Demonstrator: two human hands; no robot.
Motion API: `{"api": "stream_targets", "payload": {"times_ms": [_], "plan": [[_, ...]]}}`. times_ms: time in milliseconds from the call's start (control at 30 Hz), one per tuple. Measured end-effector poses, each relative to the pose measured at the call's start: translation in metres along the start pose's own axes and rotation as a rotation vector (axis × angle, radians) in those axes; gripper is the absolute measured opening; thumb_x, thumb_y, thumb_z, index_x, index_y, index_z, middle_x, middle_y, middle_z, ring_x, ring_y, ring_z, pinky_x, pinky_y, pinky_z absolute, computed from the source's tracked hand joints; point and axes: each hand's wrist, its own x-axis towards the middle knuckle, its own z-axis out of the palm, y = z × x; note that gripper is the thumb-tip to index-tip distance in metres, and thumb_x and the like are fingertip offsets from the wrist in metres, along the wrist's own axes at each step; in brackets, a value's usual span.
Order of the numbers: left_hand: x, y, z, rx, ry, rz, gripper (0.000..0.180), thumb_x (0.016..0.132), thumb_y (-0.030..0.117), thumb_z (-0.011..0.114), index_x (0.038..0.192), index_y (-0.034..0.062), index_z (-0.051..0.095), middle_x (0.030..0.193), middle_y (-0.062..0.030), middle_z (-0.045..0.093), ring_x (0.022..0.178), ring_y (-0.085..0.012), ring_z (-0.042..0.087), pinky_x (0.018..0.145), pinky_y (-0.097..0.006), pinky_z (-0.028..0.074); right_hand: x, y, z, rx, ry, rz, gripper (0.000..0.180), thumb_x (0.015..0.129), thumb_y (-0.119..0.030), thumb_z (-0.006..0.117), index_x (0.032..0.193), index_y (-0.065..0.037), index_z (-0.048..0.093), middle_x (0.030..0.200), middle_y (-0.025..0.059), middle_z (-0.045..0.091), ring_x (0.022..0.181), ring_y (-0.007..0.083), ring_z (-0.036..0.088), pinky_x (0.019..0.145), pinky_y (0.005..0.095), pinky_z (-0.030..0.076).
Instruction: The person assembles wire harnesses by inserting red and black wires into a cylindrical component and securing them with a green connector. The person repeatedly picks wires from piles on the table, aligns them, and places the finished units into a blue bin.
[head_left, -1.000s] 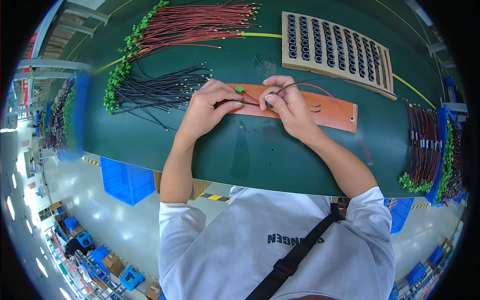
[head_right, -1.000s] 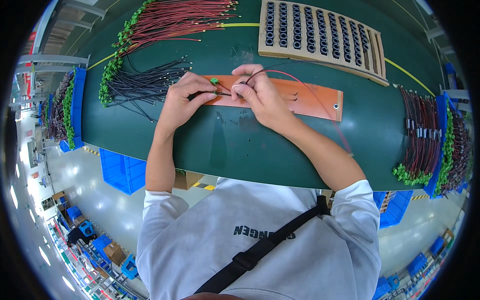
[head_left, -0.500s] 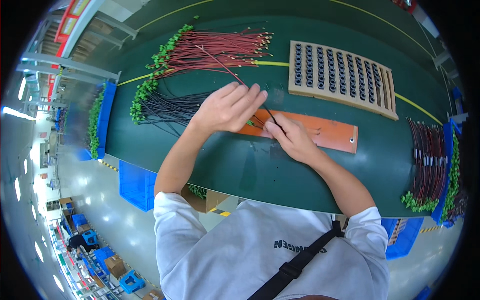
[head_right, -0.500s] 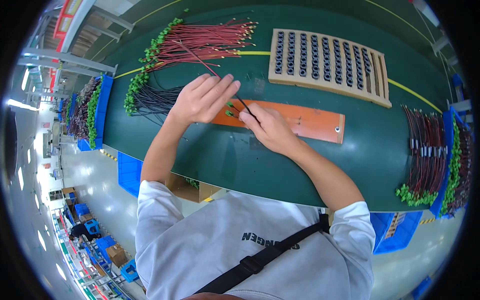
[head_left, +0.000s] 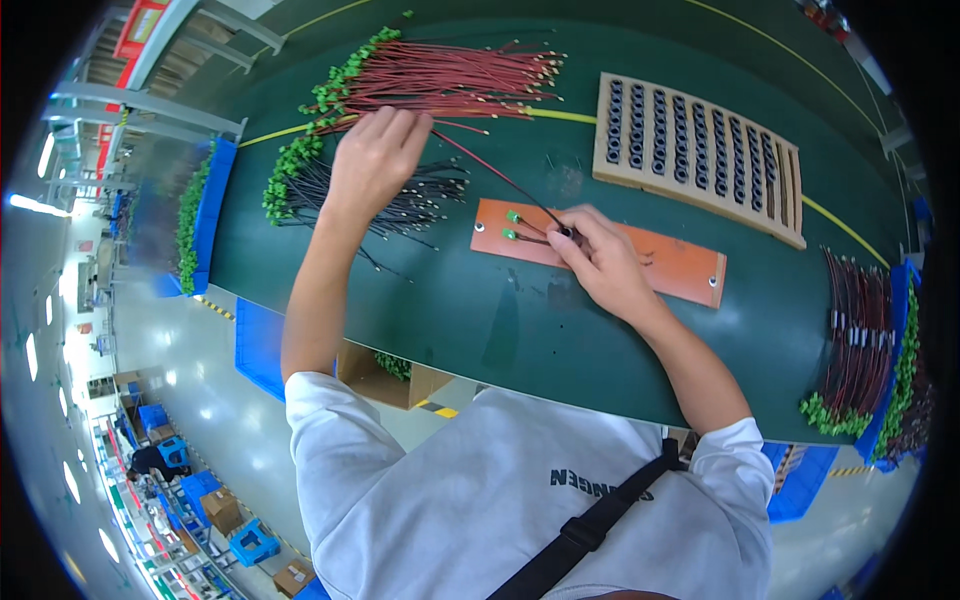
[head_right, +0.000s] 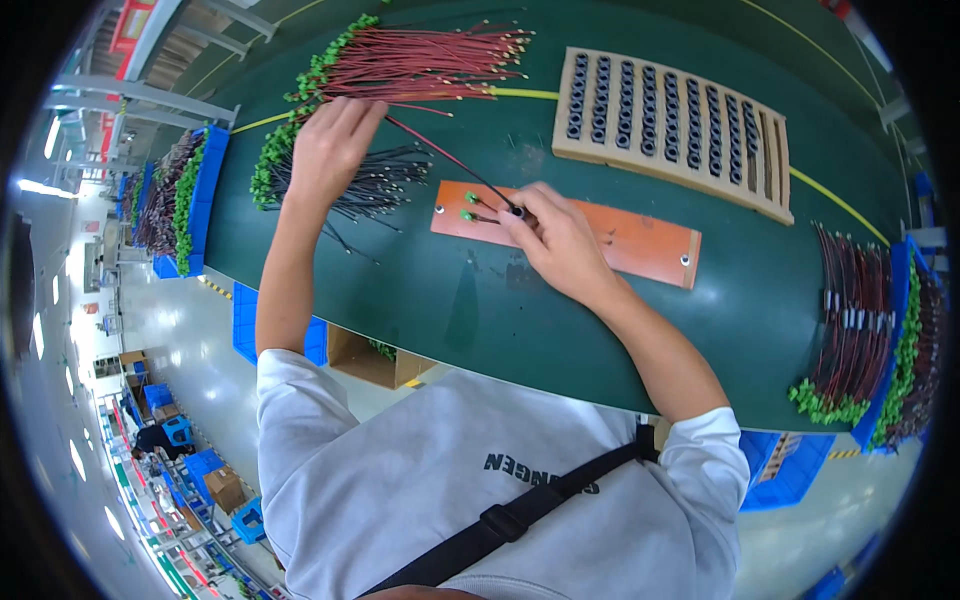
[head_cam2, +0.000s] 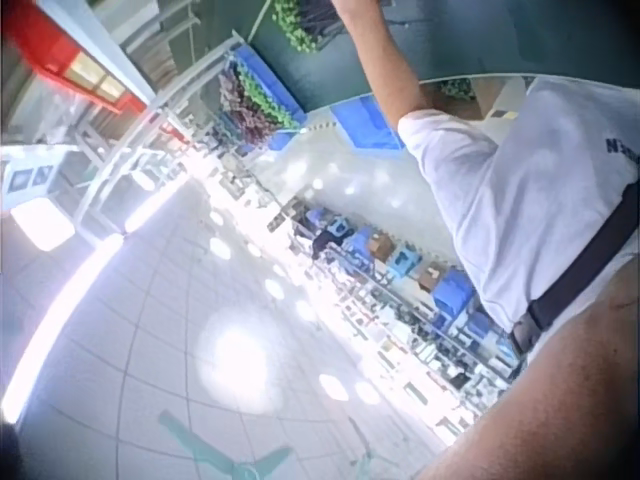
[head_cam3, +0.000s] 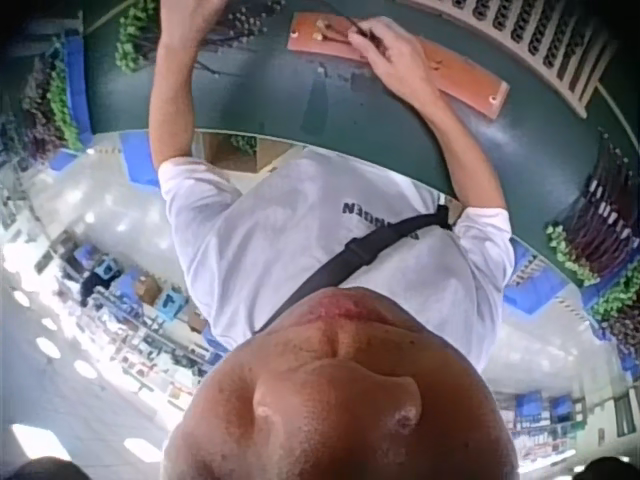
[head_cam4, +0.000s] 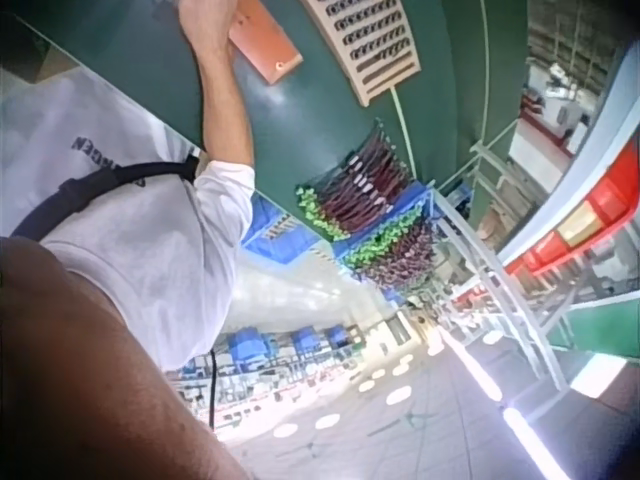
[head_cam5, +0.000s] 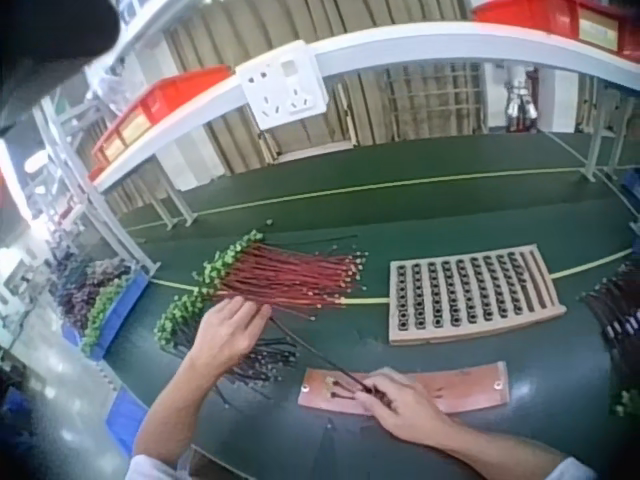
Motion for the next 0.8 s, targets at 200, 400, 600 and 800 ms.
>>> {"api": "stream_targets", "payload": {"times_ms": [200, 400, 600, 800], "plan": [[-0.008, 0.041, -0.004, -1.433, -0.228, -0.766, 0.013, 0.090, -0.004, 0.073, 0.103, -0.0035, 0.071, 0.093, -0.0086, 0.074, 0.081, -0.0145, 0.072, 0.077, -0.028, 0.059, 0.003, 0.012, 0.001, 0.237, 0.079, 0.157, 0.019, 0.103, -0.013, 0.064, 0.110, 0.004, 0.064, 0.088, 0.0068, 0.065, 0.065, 0.0139, 0.062, 0.063, 0.0282, 0.055], [-0.011, 0.119, -0.004, -1.992, -0.111, -0.936, 0.014, 0.091, -0.009, 0.071, 0.103, -0.0030, 0.065, 0.104, -0.0163, 0.075, 0.092, -0.0218, 0.076, 0.085, -0.032, 0.063, 0.016, 0.001, -0.009, 0.421, 0.018, 0.367, 0.021, 0.104, -0.015, 0.065, 0.111, 0.004, 0.061, 0.085, 0.0039, 0.065, 0.061, 0.0065, 0.057, 0.052, 0.0241, 0.046], [-0.009, 0.144, 0.009, -1.992, 0.088, -0.952, 0.012, 0.095, -0.009, 0.066, 0.104, -0.0034, 0.061, 0.104, -0.0170, 0.072, 0.096, -0.0250, 0.076, 0.088, -0.034, 0.063, 0.018, 0.003, -0.013, 0.507, 0.035, 0.424, 0.025, 0.103, -0.023, 0.068, 0.108, 0.001, 0.061, 0.075, 0.0015, 0.063, 0.059, 0.0055, 0.055, 0.050, 0.0221, 0.043], [-0.015, 0.158, 0.012, -1.959, 0.217, -0.968, 0.012, 0.096, -0.010, 0.064, 0.103, -0.0023, 0.059, 0.108, -0.0182, 0.071, 0.102, -0.0288, 0.075, 0.090, -0.035, 0.063, 0.021, 0.000, -0.016, 0.535, 0.038, 0.479, 0.025, 0.102, -0.024, 0.069, 0.107, 0.000, 0.062, 0.075, 0.0008, 0.064, 0.061, 0.0058, 0.059, 0.053, 0.0211, 0.048]]}}
